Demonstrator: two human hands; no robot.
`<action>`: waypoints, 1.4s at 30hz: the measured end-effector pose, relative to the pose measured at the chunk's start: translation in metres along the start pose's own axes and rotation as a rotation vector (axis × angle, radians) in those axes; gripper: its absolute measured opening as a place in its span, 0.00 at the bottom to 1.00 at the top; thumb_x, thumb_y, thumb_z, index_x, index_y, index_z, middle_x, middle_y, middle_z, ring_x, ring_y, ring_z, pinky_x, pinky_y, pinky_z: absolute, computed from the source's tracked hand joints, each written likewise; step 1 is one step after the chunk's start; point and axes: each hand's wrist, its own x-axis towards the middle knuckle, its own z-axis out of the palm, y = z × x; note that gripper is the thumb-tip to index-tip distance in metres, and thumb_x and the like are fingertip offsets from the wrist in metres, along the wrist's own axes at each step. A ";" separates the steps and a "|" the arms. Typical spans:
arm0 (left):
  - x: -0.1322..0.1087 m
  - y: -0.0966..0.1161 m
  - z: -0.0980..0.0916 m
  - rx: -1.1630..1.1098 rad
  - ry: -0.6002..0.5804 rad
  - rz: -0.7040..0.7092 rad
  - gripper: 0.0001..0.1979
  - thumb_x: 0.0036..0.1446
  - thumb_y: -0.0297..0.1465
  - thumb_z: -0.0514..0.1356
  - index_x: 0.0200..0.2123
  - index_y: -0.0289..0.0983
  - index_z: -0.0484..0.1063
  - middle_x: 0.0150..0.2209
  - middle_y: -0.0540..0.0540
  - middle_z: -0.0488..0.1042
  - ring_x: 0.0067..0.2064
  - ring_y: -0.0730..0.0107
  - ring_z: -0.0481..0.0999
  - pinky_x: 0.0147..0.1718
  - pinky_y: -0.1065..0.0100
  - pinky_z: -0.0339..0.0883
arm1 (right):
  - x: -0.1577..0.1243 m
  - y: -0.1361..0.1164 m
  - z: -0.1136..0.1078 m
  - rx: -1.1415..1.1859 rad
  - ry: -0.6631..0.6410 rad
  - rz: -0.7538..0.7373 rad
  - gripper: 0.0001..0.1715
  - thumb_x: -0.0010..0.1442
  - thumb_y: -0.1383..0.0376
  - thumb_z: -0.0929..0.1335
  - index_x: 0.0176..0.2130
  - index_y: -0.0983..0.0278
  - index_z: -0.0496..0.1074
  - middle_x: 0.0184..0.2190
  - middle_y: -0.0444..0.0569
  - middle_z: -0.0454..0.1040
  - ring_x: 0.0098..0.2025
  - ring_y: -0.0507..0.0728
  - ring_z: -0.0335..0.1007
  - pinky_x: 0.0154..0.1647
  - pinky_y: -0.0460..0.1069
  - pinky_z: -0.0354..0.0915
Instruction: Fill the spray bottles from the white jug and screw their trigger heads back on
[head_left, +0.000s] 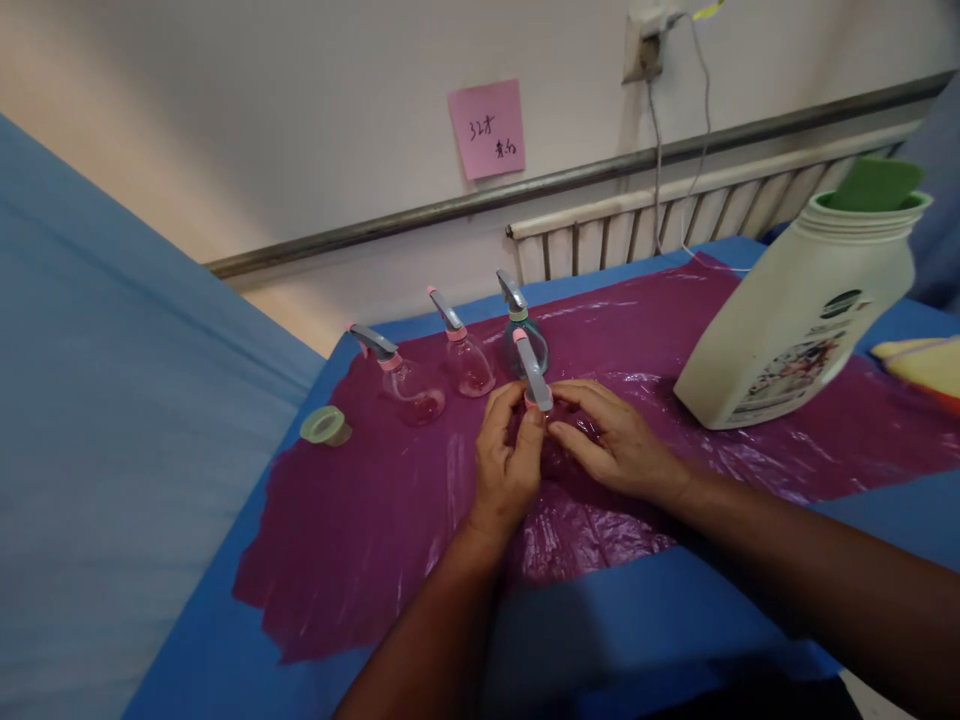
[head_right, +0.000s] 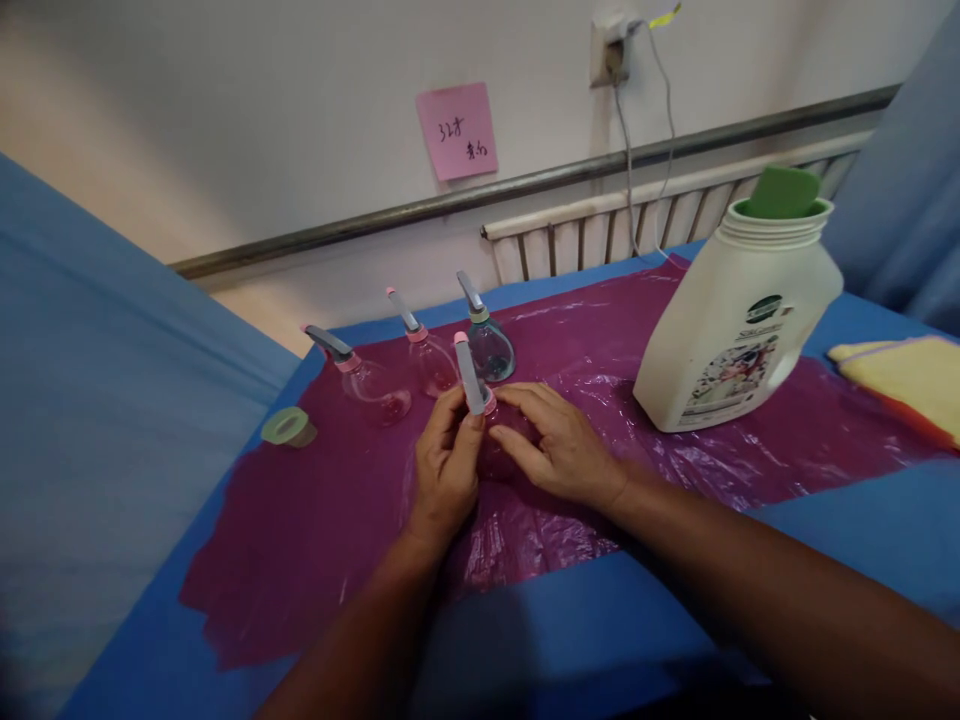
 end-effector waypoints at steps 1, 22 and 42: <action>0.000 0.000 -0.001 -0.006 -0.003 -0.013 0.15 0.83 0.42 0.63 0.62 0.42 0.81 0.60 0.40 0.84 0.61 0.54 0.83 0.65 0.54 0.75 | 0.000 0.000 0.000 0.001 -0.003 -0.004 0.21 0.79 0.63 0.72 0.67 0.55 0.78 0.61 0.56 0.86 0.62 0.65 0.85 0.66 0.64 0.81; -0.002 0.006 -0.003 0.043 0.112 0.005 0.18 0.84 0.47 0.58 0.60 0.42 0.82 0.58 0.40 0.85 0.59 0.54 0.84 0.63 0.53 0.77 | 0.000 0.002 -0.005 -0.058 0.048 -0.026 0.21 0.80 0.60 0.72 0.69 0.56 0.77 0.61 0.57 0.86 0.62 0.65 0.85 0.67 0.66 0.81; 0.010 0.008 -0.026 0.112 -0.002 -0.337 0.46 0.74 0.75 0.39 0.19 0.45 0.55 0.19 0.51 0.55 0.23 0.67 0.55 0.27 0.59 0.47 | 0.016 -0.002 -0.033 0.040 -0.104 0.521 0.51 0.72 0.18 0.51 0.23 0.55 0.51 0.21 0.43 0.52 0.26 0.53 0.46 0.31 0.56 0.44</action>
